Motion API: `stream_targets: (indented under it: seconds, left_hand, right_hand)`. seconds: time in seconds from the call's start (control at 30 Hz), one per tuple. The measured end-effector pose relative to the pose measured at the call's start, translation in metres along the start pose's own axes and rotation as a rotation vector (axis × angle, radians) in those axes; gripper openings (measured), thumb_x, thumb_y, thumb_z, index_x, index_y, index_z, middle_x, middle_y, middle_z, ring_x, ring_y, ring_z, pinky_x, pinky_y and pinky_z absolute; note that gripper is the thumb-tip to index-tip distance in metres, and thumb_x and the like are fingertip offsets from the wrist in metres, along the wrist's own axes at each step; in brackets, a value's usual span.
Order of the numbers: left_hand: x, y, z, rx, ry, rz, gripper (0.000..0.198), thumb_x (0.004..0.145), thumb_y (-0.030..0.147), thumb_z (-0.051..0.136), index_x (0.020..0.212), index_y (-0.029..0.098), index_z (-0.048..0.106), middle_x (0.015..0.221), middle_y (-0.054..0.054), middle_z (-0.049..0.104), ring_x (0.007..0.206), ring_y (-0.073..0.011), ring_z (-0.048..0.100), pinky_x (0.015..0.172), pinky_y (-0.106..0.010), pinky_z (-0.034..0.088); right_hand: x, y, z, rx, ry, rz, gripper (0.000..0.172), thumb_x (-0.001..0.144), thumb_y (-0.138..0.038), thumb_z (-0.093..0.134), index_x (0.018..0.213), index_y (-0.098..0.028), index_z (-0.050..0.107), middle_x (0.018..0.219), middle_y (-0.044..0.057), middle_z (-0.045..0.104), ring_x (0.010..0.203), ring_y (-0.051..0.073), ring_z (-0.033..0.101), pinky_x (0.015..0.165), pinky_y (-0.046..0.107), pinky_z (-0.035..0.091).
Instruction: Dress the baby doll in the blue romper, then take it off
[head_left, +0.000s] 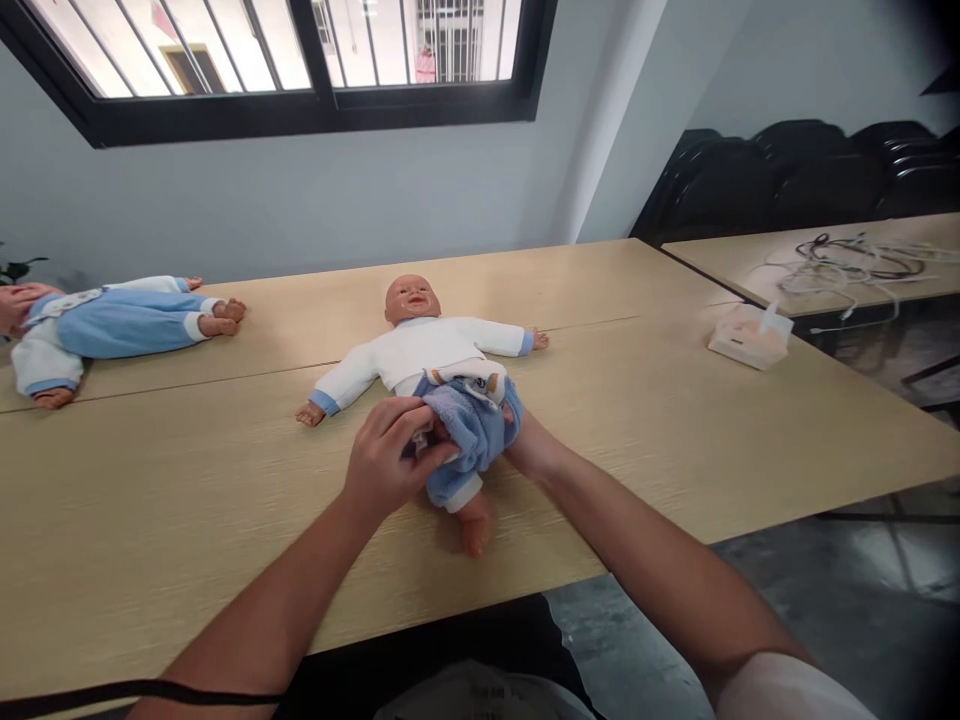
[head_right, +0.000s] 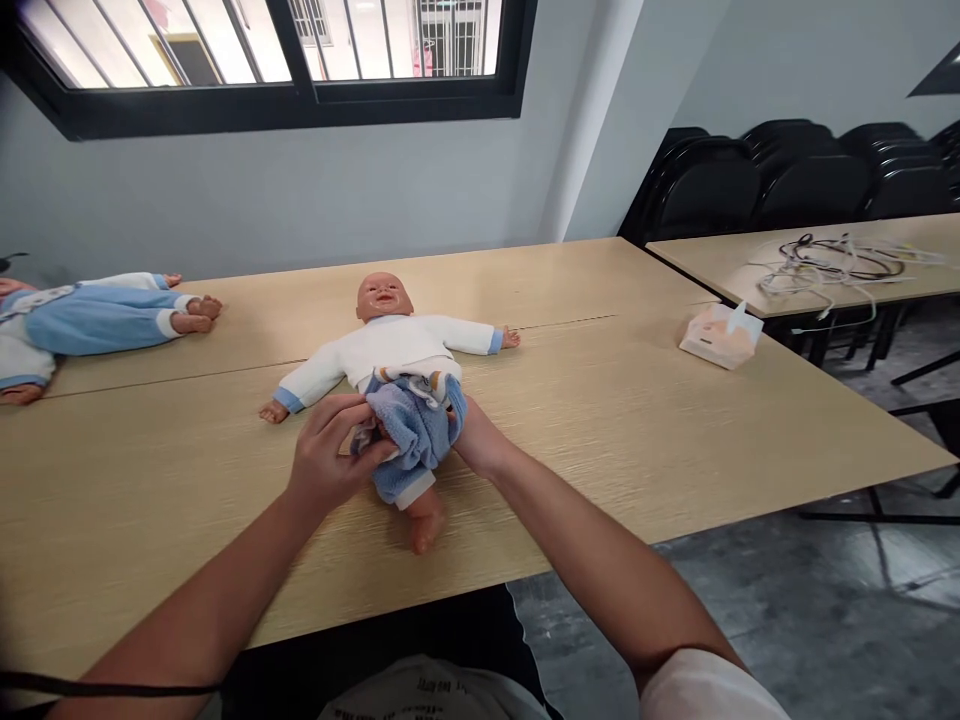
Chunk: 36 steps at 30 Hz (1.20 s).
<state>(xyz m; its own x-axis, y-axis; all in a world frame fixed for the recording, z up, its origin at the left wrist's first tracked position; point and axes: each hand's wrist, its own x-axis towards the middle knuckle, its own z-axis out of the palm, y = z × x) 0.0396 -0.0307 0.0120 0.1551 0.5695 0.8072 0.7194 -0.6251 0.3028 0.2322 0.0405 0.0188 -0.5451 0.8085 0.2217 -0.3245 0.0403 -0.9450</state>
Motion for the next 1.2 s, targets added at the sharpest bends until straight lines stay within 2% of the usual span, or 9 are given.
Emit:
stream_targets:
  seconds: [0.13,0.23,0.33,0.4,0.53,0.63,0.77,1.07,1.2]
  left_hand:
    - [-0.002,0.002,0.003,-0.042,-0.13,-0.086,0.058,0.086,0.05,0.08,0.132,0.021,0.059,0.122,-0.013,0.07,0.114,-0.0299,0.067,0.099,-0.044,0.055]
    - [-0.005,-0.002,0.004,-0.093,-0.222,-0.109,0.061,0.087,0.06,0.074,0.132,0.021,0.059,0.124,-0.014,0.07,0.115,-0.0325,0.067,0.099,-0.048,0.055]
    - [-0.012,-0.009,0.006,-0.237,-0.174,-0.191,0.058,0.097,0.064,0.058,0.136,0.021,0.053,0.122,-0.016,0.071,0.11,-0.0291,0.071,0.093,-0.045,0.058]
    - [-0.016,-0.012,0.008,-0.332,-0.059,-0.226,0.041,0.104,0.052,0.052,0.133,0.022,0.047,0.121,-0.014,0.072,0.107,-0.0247,0.073,0.089,-0.041,0.06]
    - [-0.017,-0.012,0.009,-0.198,0.106,-0.07,0.006,0.102,0.023,0.059,0.105,0.025,0.054,0.116,-0.007,0.072,0.106,-0.0199,0.071,0.091,-0.039,0.06]
    - [-0.013,-0.01,0.006,-0.09,0.094,0.057,0.014,0.097,0.015,0.064,0.104,0.027,0.064,0.116,-0.007,0.069,0.103,-0.0191,0.068,0.086,-0.036,0.06]
    - [-0.008,-0.008,0.002,-0.087,0.009,0.088,0.027,0.093,0.015,0.066,0.116,0.027,0.069,0.122,-0.009,0.067,0.107,-0.0226,0.067,0.088,-0.038,0.059]
    - [-0.002,-0.003,0.002,-0.041,-0.195,0.085,0.059,0.08,0.022,0.075,0.135,0.024,0.055,0.136,-0.016,0.063,0.122,-0.032,0.064,0.104,-0.05,0.055]
    - [-0.006,-0.005,0.007,-0.023,-0.176,0.047,0.05,0.087,0.031,0.077,0.131,0.025,0.055,0.134,-0.014,0.064,0.12,-0.0295,0.064,0.103,-0.046,0.054]
  right_hand:
    - [-0.001,-0.004,-0.003,-0.034,-0.054,-0.003,0.041,0.093,-0.054,0.068,0.127,-0.03,0.074,0.141,0.003,0.069,0.135,0.028,0.06,0.125,0.045,0.037]
    - [-0.001,-0.009,-0.004,-0.072,-0.056,0.08,0.039,0.094,-0.053,0.067,0.123,-0.028,0.076,0.138,0.003,0.071,0.134,0.028,0.061,0.126,0.045,0.036]
    - [-0.001,-0.011,-0.005,-0.058,-0.079,0.118,0.039,0.096,-0.05,0.064,0.126,-0.028,0.074,0.138,0.003,0.071,0.137,0.028,0.059,0.125,0.045,0.037]
    - [-0.001,-0.01,-0.005,-0.038,-0.102,0.141,0.039,0.097,-0.047,0.064,0.13,-0.027,0.073,0.14,0.003,0.07,0.137,0.028,0.058,0.124,0.044,0.038]
    - [-0.002,-0.005,-0.007,-0.002,-0.076,0.252,0.038,0.095,-0.044,0.068,0.126,-0.023,0.073,0.136,0.006,0.072,0.135,0.031,0.06,0.12,0.043,0.043]
    - [-0.001,-0.002,-0.005,0.095,-0.06,0.209,0.039,0.094,-0.05,0.066,0.121,-0.023,0.074,0.134,0.006,0.073,0.135,0.029,0.06,0.121,0.042,0.043]
    - [-0.002,-0.005,0.0,0.215,-0.085,0.195,0.04,0.093,-0.051,0.066,0.12,-0.023,0.075,0.134,0.006,0.073,0.132,0.029,0.063,0.122,0.046,0.042]
    - [-0.006,-0.006,0.001,0.426,-0.097,0.269,0.048,0.096,-0.057,0.059,0.13,-0.026,0.071,0.143,0.003,0.068,0.139,0.026,0.058,0.124,0.04,0.04]
    - [-0.005,-0.002,0.004,0.411,-0.101,0.24,0.046,0.095,-0.056,0.061,0.124,-0.023,0.072,0.141,0.005,0.069,0.138,0.027,0.058,0.124,0.039,0.039]
